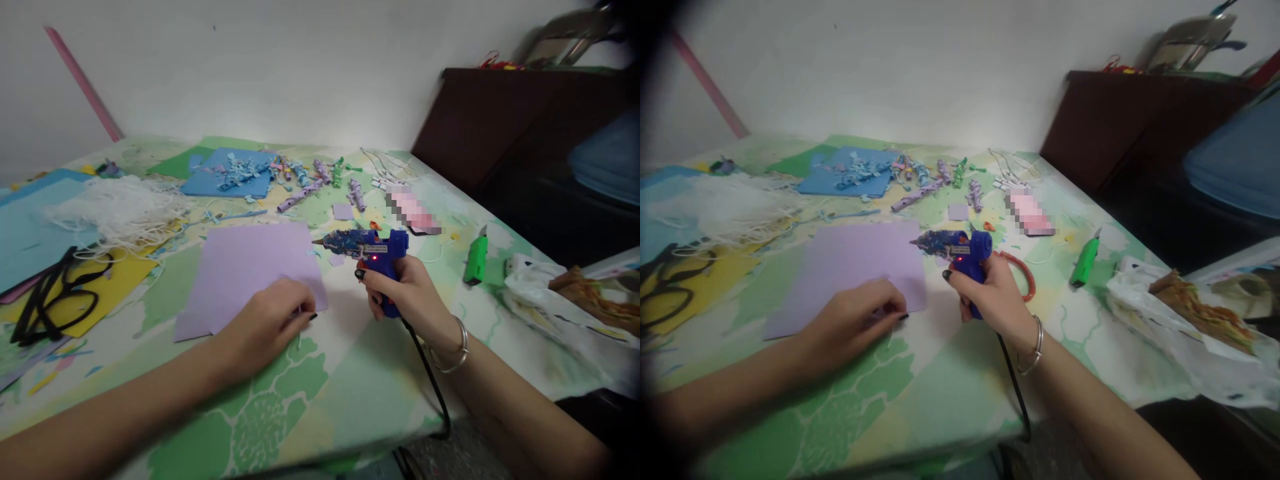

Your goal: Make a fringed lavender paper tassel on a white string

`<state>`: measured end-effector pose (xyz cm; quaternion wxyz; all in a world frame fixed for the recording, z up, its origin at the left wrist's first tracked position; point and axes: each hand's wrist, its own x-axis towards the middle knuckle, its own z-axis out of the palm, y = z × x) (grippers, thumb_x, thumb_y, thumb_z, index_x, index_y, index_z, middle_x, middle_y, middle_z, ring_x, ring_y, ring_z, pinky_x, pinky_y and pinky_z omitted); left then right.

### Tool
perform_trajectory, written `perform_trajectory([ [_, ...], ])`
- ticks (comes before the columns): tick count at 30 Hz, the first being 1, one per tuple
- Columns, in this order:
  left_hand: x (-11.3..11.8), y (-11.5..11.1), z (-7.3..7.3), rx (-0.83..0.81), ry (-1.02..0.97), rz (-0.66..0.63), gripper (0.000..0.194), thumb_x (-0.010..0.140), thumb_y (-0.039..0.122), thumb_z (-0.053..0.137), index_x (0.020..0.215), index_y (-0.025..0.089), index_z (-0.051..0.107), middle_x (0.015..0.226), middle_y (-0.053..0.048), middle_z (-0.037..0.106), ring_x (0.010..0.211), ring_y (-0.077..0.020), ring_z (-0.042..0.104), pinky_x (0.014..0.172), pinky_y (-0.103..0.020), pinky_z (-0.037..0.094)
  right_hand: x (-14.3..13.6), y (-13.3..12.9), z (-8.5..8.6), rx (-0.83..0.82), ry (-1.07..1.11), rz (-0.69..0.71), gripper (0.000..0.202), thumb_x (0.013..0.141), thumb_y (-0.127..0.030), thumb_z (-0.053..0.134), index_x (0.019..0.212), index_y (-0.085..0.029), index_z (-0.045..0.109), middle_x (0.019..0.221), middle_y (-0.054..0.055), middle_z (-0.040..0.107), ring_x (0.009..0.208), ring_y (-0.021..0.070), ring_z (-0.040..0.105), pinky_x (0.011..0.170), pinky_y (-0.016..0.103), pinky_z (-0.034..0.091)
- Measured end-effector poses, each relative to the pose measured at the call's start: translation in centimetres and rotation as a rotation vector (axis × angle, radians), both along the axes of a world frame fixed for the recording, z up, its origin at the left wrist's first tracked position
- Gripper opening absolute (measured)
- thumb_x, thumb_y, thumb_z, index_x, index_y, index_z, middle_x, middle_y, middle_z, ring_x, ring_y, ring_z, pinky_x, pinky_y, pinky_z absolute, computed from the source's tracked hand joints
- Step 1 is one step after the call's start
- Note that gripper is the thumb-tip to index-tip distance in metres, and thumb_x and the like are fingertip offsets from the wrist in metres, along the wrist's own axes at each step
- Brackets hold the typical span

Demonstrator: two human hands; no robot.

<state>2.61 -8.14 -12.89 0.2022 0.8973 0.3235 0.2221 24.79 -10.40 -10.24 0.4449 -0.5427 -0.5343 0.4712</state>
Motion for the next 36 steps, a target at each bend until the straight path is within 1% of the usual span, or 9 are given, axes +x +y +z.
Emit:
perform_trajectory([
  [3,0.8,-1.2,-0.9,0.184,-0.004,-0.127,0.015,0.093,0.012,0.045,0.084,0.015,0.056,0.077,-0.003,0.058,0.073,-0.0154,0.051,0.065,-0.027,0.042,0.0,0.1,-0.1,0.005,0.012,-0.004,0.017,0.075,-0.023,0.062,0.066,-0.018,0.049,0.042,-0.007,0.048,0.032,0.0093,0.049,0.035,0.02,0.036],
  [7,1.0,-2.0,-1.4,0.362,0.036,-0.222,0.016,0.092,0.008,0.044,0.088,0.012,0.059,0.074,-0.006,0.058,0.072,-0.0182,0.05,0.065,-0.032,0.044,0.1,0.1,-0.1,0.016,0.018,0.008,0.015,0.074,-0.021,0.061,0.066,-0.018,0.049,0.044,-0.007,0.048,0.032,0.0089,0.05,0.034,0.019,0.036],
  [13,0.9,-2.8,-1.3,0.571,0.067,-0.226,0.012,0.091,0.016,0.052,0.085,0.015,0.062,0.079,-0.008,0.065,0.076,-0.0201,0.059,0.071,-0.037,0.05,0.2,0.3,0.0,0.025,0.009,0.01,0.021,0.074,-0.018,0.06,0.059,-0.019,0.046,0.043,-0.007,0.047,0.032,0.0078,0.05,0.034,0.018,0.037],
  [20,-0.2,-3.7,-1.3,0.654,0.042,-0.239,0.013,0.087,0.015,0.059,0.096,0.008,0.065,0.088,-0.012,0.07,0.084,-0.0264,0.062,0.073,-0.043,0.053,0.9,0.2,-0.3,0.017,0.031,-0.049,0.021,0.074,-0.02,0.062,0.058,-0.018,0.049,0.047,-0.004,0.051,0.038,0.0099,0.053,0.038,0.021,0.042],
  [24,-1.3,-3.9,-1.7,0.691,0.08,-0.271,0.019,0.089,0.012,0.053,0.102,0.007,0.066,0.096,-0.014,0.071,0.092,-0.0299,0.061,0.078,-0.046,0.052,1.4,-2.3,-0.5,-0.113,0.063,-0.039,0.022,0.073,-0.018,0.061,0.055,-0.018,0.049,0.046,-0.004,0.049,0.037,0.0095,0.051,0.036,0.019,0.041],
  [26,-1.7,-4.0,-2.1,0.69,0.113,-0.297,0.023,0.089,0.011,0.052,0.106,0.006,0.065,0.099,-0.014,0.07,0.094,-0.0307,0.06,0.08,-0.047,0.051,1.6,-4.0,-0.8,-0.214,0.102,-0.073,0.015,0.071,-0.018,0.062,0.06,-0.018,0.053,0.045,-0.004,0.051,0.036,0.0091,0.05,0.034,0.018,0.04],
  [29,-1.8,-4.1,-2.5,0.67,0.132,-0.293,0.027,0.086,0.01,0.055,0.112,0.004,0.064,0.1,-0.016,0.069,0.095,-0.0318,0.059,0.082,-0.048,0.05,1.9,-6.1,-1.5,-0.287,0.145,-0.101,0.01,0.071,-0.021,0.064,0.067,-0.019,0.056,0.044,-0.005,0.051,0.035,0.0097,0.049,0.034,0.019,0.039],
  [32,-1.2,-4.0,-2.3,0.663,0.123,-0.273,0.027,0.084,0.007,0.057,0.109,0.002,0.065,0.094,-0.018,0.069,0.09,-0.0306,0.06,0.079,-0.047,0.052,2.1,-7.1,-2.4,-0.287,0.138,-0.132,0.014,0.071,-0.028,0.067,0.069,-0.019,0.056,0.047,-0.004,0.053,0.037,0.0109,0.05,0.036,0.021,0.04],
  [36,-0.4,-3.7,-1.6,0.696,0.133,-0.269,0.022,0.088,0.01,0.051,0.098,0.003,0.069,0.087,-0.017,0.07,0.081,-0.0279,0.062,0.07,-0.044,0.054,1.8,-7.4,-2.9,-0.233,0.053,-0.195,0.018,0.07,-0.033,0.067,0.063,-0.019,0.057,0.048,-0.001,0.055,0.042,0.0135,0.052,0.04,0.024,0.042],
])
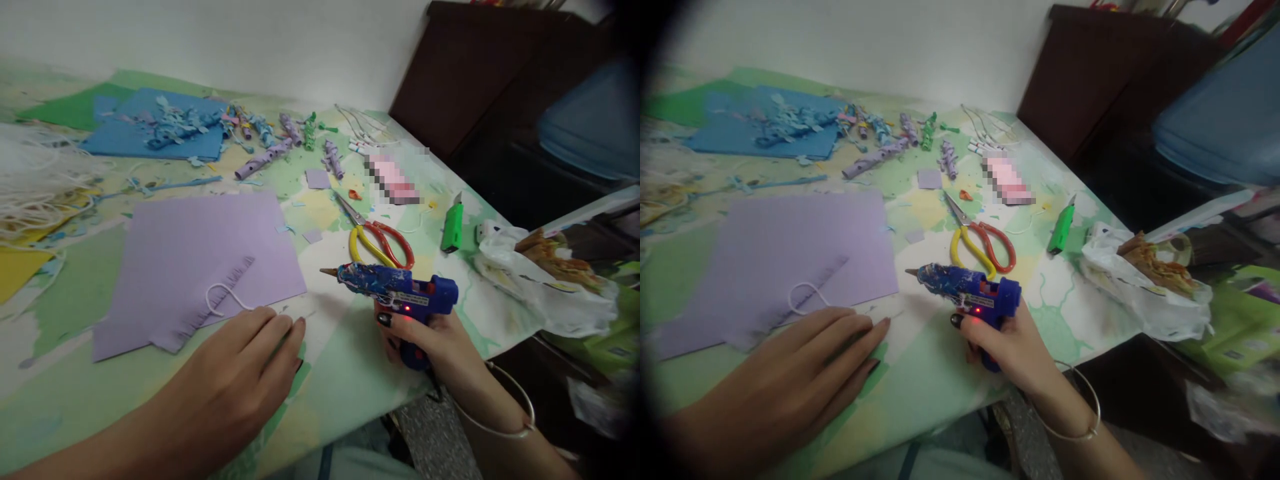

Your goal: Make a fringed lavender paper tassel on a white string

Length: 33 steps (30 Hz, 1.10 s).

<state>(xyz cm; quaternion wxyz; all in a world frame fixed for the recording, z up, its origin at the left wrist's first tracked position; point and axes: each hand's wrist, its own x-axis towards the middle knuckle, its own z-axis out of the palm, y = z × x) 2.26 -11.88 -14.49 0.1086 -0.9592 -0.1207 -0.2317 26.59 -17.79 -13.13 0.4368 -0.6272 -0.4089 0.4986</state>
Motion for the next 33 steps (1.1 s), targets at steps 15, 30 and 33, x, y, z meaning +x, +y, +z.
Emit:
perform_trajectory([
  [15,0.6,-0.1,0.1,-0.13,-0.011,-0.008,0.024,0.09,0.012,0.048,0.103,0.001,0.065,0.094,-0.017,0.064,0.084,-0.0278,0.052,0.068,-0.044,0.048,-1.7,-4.4,-0.3,0.063,-0.321,-0.034,0.015,0.071,-0.029,0.067,0.062,-0.021,0.058,0.067,0.004,0.064,0.059,0.0178,0.057,0.05,0.026,0.046],
  [30,1.0,0.0,0.6,-0.154,-0.061,-0.015,0.019,0.089,0.013,0.05,0.095,0.005,0.066,0.074,-0.009,0.061,0.071,-0.0221,0.052,0.069,-0.039,0.047,-2.1,-3.7,-1.2,0.13,-0.116,-0.394,0.026,0.062,-0.041,0.076,0.072,-0.018,0.068,0.073,0.006,0.071,0.069,0.0238,0.066,0.062,0.03,0.054],
  [33,0.4,0.1,0.8,-0.237,-0.142,-0.025,0.022,0.088,0.008,0.051,0.07,0.012,0.063,0.062,-0.005,0.054,0.064,-0.0187,0.047,0.063,-0.035,0.043,-1.3,-3.9,-0.6,0.214,-0.29,-0.212,0.023,0.077,-0.04,0.065,0.084,-0.018,0.063,0.078,0.006,0.07,0.068,0.0206,0.064,0.059,0.028,0.05],
])
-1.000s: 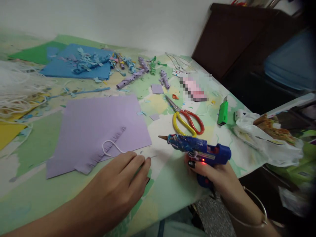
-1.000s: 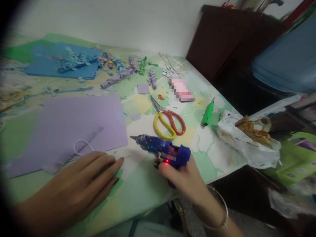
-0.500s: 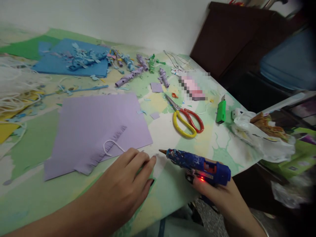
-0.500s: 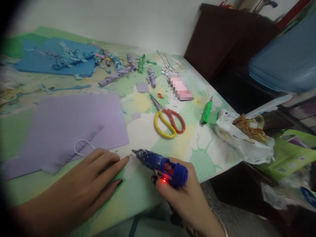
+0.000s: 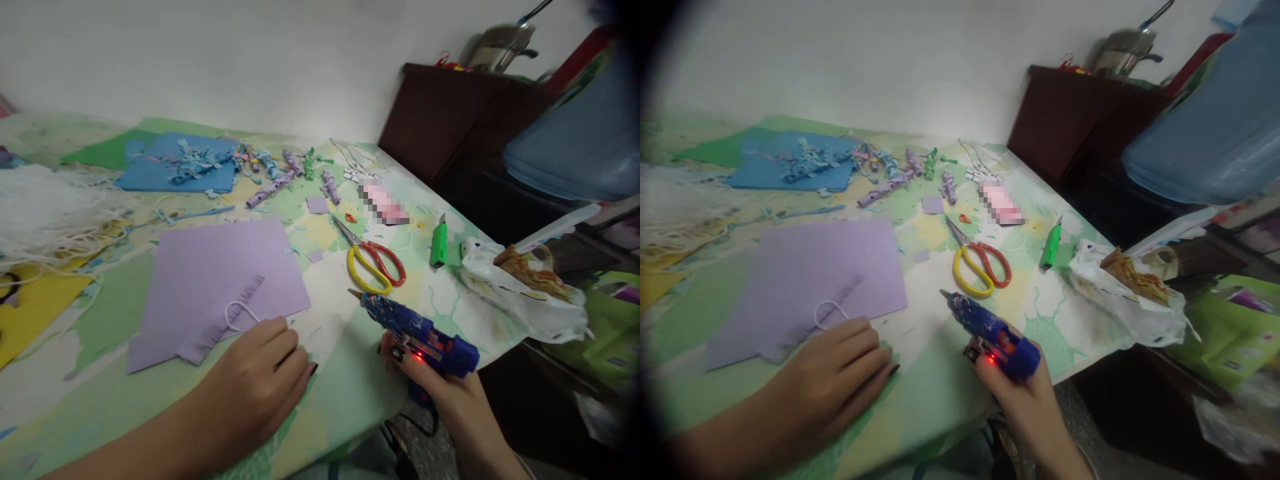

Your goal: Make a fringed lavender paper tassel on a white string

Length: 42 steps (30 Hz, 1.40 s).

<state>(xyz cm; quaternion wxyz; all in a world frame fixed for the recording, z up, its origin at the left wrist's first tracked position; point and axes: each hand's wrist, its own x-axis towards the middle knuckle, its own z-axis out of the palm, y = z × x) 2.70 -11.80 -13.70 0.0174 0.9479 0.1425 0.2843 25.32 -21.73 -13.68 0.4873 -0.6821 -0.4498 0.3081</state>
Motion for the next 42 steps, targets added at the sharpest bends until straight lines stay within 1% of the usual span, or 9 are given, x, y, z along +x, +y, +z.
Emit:
perform_trajectory([
  [3,-0.6,0.9,0.3,-0.115,-0.069,0.057,0.027,0.087,0.007,0.051,0.062,0.015,0.057,0.059,-0.003,0.05,0.063,-0.0168,0.044,0.061,-0.033,0.039,2.0,0.2,0.8,-0.024,-0.397,0.086,0.018,0.085,-0.036,0.056,0.093,-0.021,0.054,0.074,0.002,0.065,0.06,0.0174,0.059,0.055,0.027,0.044],
  [8,0.8,4.8,1.3,-0.212,0.057,0.264,0.015,0.089,0.019,0.047,0.09,0.014,0.061,0.086,-0.009,0.061,0.083,-0.0237,0.051,0.076,-0.039,0.043,5.9,2.1,1.4,-0.235,-0.995,0.036,0.019,0.084,-0.032,0.053,0.096,-0.02,0.045,0.081,0.007,0.064,0.068,0.0243,0.06,0.057,0.03,0.038],
  [12,4.6,8.9,1.6,-0.261,0.265,0.403,0.03,0.085,0.028,0.051,0.107,0.009,0.061,0.11,-0.018,0.059,0.103,-0.0314,0.049,0.092,-0.045,0.039,8.3,3.4,1.6,-0.315,-1.145,0.125,0.023,0.082,-0.02,0.048,0.103,-0.014,0.044,0.091,0.012,0.062,0.074,0.0246,0.06,0.06,0.031,0.04],
  [19,8.5,12.3,1.0,-0.377,0.274,0.489,0.014,0.077,0.023,0.057,0.073,0.012,0.065,0.086,-0.017,0.063,0.09,-0.0319,0.056,0.081,-0.042,0.041,11.6,3.0,2.4,-0.281,-1.238,0.254,0.041,0.071,-0.003,0.047,0.112,-0.005,0.052,0.102,0.019,0.058,0.097,0.0318,0.054,0.084,0.043,0.042],
  [27,6.7,10.2,2.4,-0.558,0.079,0.463,0.011,0.08,0.02,0.048,0.078,0.017,0.058,0.077,-0.006,0.067,0.073,-0.0209,0.061,0.065,-0.03,0.042,5.5,7.9,5.6,-0.196,-1.228,0.326,0.028,0.087,-0.013,0.048,0.114,-0.012,0.056,0.111,0.015,0.058,0.105,0.0245,0.053,0.089,0.034,0.044],
  [31,5.0,7.9,2.6,-0.604,0.029,0.398,0.017,0.085,0.028,0.046,0.079,0.018,0.058,0.077,-0.004,0.069,0.07,-0.0186,0.063,0.064,-0.028,0.045,2.5,12.1,5.0,-0.308,-1.236,0.34,0.019,0.09,-0.02,0.055,0.102,-0.007,0.06,0.098,0.014,0.062,0.093,0.0243,0.06,0.083,0.038,0.048],
  [34,3.8,4.9,2.1,-0.624,0.101,0.214,0.02,0.088,0.025,0.044,0.092,0.019,0.063,0.096,-0.005,0.073,0.088,-0.018,0.067,0.077,-0.027,0.05,2.4,14.1,4.3,-0.42,-1.201,0.329,0.029,0.092,-0.032,0.057,0.113,-0.012,0.058,0.103,0.008,0.063,0.087,0.0188,0.063,0.077,0.037,0.053],
  [38,2.3,1.0,1.6,-0.327,0.414,-0.031,0.044,0.087,0.007,0.034,0.126,0.01,0.054,0.139,-0.016,0.054,0.129,-0.0215,0.049,0.103,-0.033,0.041,3.1,14.7,4.1,-0.494,-1.128,0.344,0.032,0.093,-0.035,0.055,0.116,-0.013,0.056,0.104,0.007,0.062,0.084,0.0174,0.063,0.073,0.035,0.054],
  [42,0.0,-1.0,1.9,-0.114,0.448,-0.067,0.042,0.079,0.005,0.035,0.105,0.011,0.066,0.118,-0.02,0.067,0.107,-0.0286,0.063,0.085,-0.038,0.05,3.0,13.8,3.8,-0.456,-1.043,0.354,0.04,0.086,-0.034,0.061,0.118,-0.011,0.051,0.088,0.007,0.064,0.071,0.0167,0.06,0.062,0.029,0.048],
])
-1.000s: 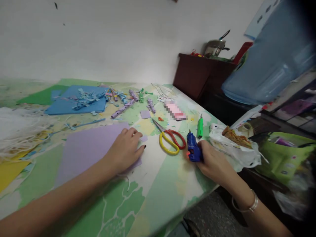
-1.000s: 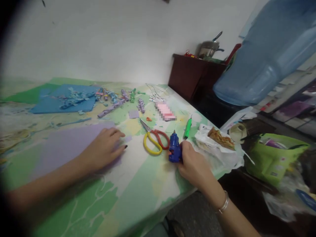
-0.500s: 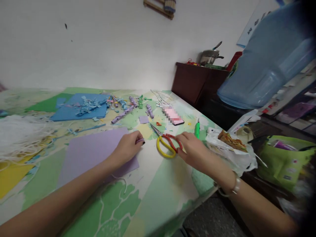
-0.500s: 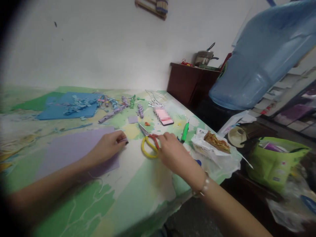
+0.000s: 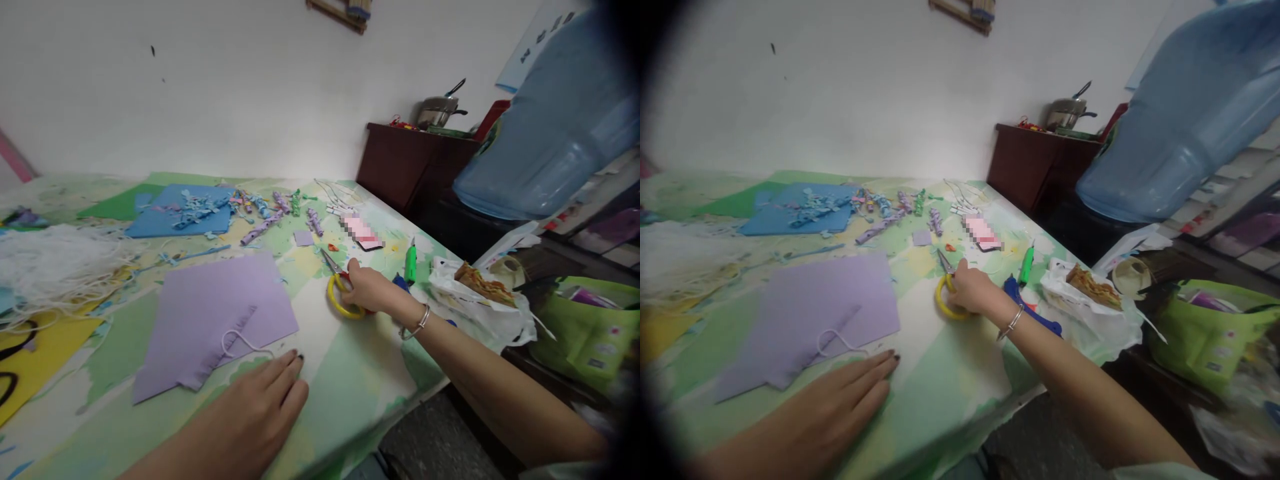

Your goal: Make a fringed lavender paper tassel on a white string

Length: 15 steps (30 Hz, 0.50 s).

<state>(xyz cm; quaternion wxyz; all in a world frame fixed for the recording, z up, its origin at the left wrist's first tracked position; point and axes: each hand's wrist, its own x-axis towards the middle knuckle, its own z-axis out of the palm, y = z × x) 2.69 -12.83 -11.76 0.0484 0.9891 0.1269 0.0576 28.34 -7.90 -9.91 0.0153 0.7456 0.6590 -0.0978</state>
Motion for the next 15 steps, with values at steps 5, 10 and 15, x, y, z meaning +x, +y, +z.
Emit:
perform_trajectory([
  [5,-2.8,0.0,0.8,-0.192,-0.251,0.136,0.019,0.081,0.018,0.046,0.072,0.022,0.062,0.063,-0.006,0.067,0.055,-0.0213,0.058,0.052,-0.031,0.042,-0.7,-1.4,0.1,0.195,0.137,-0.007,0.055,0.074,-0.024,0.061,0.122,-0.007,0.042,0.081,0.012,0.064,0.067,0.0212,0.057,0.054,0.027,0.036],
  [10,-2.2,2.4,2.6,-0.989,-0.423,0.58,0.021,0.086,0.037,0.054,0.073,0.021,0.053,0.048,0.002,0.061,0.041,-0.0127,0.053,0.04,-0.021,0.036,-1.7,-4.5,1.0,0.284,0.362,0.023,0.049,0.076,-0.022,0.056,0.124,-0.019,0.043,0.069,-0.001,0.058,0.061,0.0148,0.054,0.057,0.025,0.041],
  [15,-0.5,3.9,2.7,-1.366,-0.71,0.611,0.017,0.083,0.032,0.065,0.079,0.018,0.056,0.059,0.0,0.069,0.048,-0.0093,0.06,0.045,-0.016,0.042,-3.7,-9.1,0.4,0.176,1.062,0.065,0.048,0.073,-0.029,0.068,0.118,-0.023,0.053,0.079,-0.001,0.055,0.064,0.0123,0.052,0.055,0.022,0.045],
])
